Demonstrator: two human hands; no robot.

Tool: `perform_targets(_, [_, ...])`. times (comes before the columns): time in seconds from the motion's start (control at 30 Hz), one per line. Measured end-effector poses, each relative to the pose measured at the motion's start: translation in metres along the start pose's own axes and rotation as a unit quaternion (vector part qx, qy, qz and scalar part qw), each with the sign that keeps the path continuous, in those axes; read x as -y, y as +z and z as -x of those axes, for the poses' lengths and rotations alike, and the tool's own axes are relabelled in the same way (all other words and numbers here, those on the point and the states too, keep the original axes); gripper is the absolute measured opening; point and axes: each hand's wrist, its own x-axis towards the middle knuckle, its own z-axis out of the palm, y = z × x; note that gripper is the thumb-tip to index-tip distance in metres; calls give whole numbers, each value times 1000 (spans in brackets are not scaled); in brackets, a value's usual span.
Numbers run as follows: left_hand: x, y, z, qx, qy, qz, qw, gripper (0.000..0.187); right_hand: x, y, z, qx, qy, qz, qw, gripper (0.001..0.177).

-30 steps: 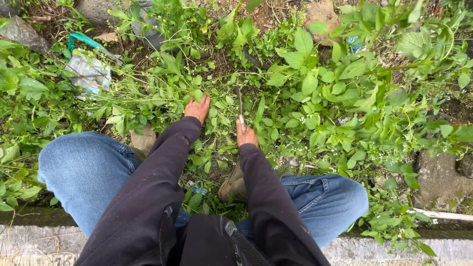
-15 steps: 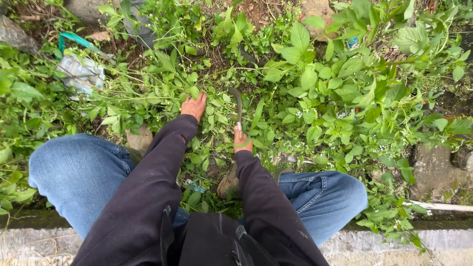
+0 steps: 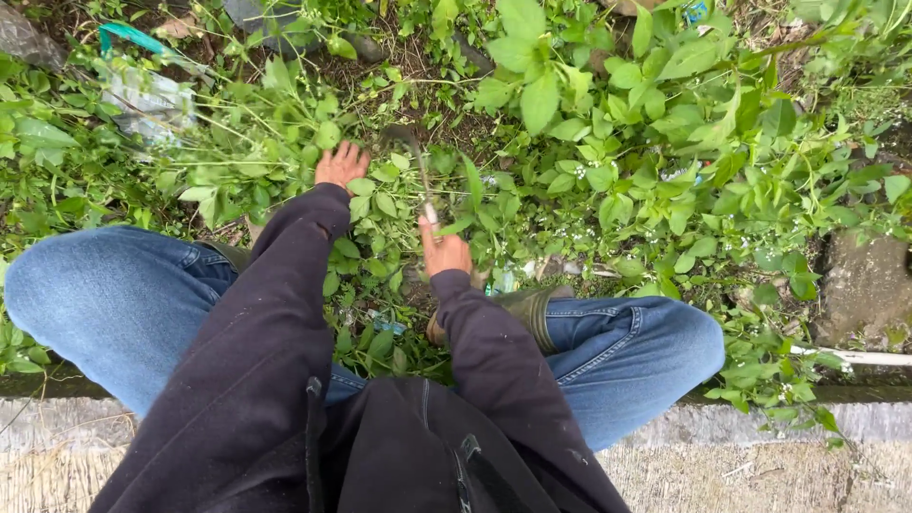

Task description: The person sits cross-legged on the ground and uses a sickle to cut weeds and grass. They gather the vegetation with one hand and slice through the stems with the tool, repeating the process to clear the area.

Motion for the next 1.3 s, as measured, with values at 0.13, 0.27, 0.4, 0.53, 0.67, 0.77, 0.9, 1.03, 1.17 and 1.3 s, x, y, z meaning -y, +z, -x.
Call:
perform_targets(0.13, [-30, -91, -28, 212, 58, -46, 975, 66, -7, -21, -9, -150, 102, -143, 973, 82])
perform_targets(0.27, [-27, -92, -35, 258, 67, 30, 963, 48, -5, 2, -1, -87, 132, -114, 981, 84])
perform_targets(0.4, [0, -81, -18, 153, 61, 24, 986, 49, 0, 35, 14, -36, 71, -76, 994, 86])
perform_targets(0.53, [43, -89, 4, 146, 0, 21, 989, 60, 16, 38, 14, 12, 18, -58, 998, 86])
perform_targets(0.67, [88, -121, 33, 220, -311, 230, 896, 52, 33, 54, -6, 74, -68, -29, 995, 89])
perform_targets(0.77, [77, -157, 23, 193, -315, 217, 904, 46, 18, 54, -24, 66, -82, -46, 993, 90])
perform_targets(0.9, [40, -95, 16, 268, -229, 135, 926, 46, 1, 37, -30, -37, -25, -152, 987, 88])
perform_targets(1.03, [-7, -25, 29, 191, -33, 68, 979, 39, 3, 12, -38, -150, 80, -311, 935, 61])
perform_targets(1.17, [-39, 12, 26, 40, 4, 42, 998, 19, 1, 21, -40, -17, 76, -318, 945, 51])
perform_targets(1.3, [-31, -14, 51, 200, 50, -25, 978, 28, -29, 74, -28, 37, 36, -128, 990, 70])
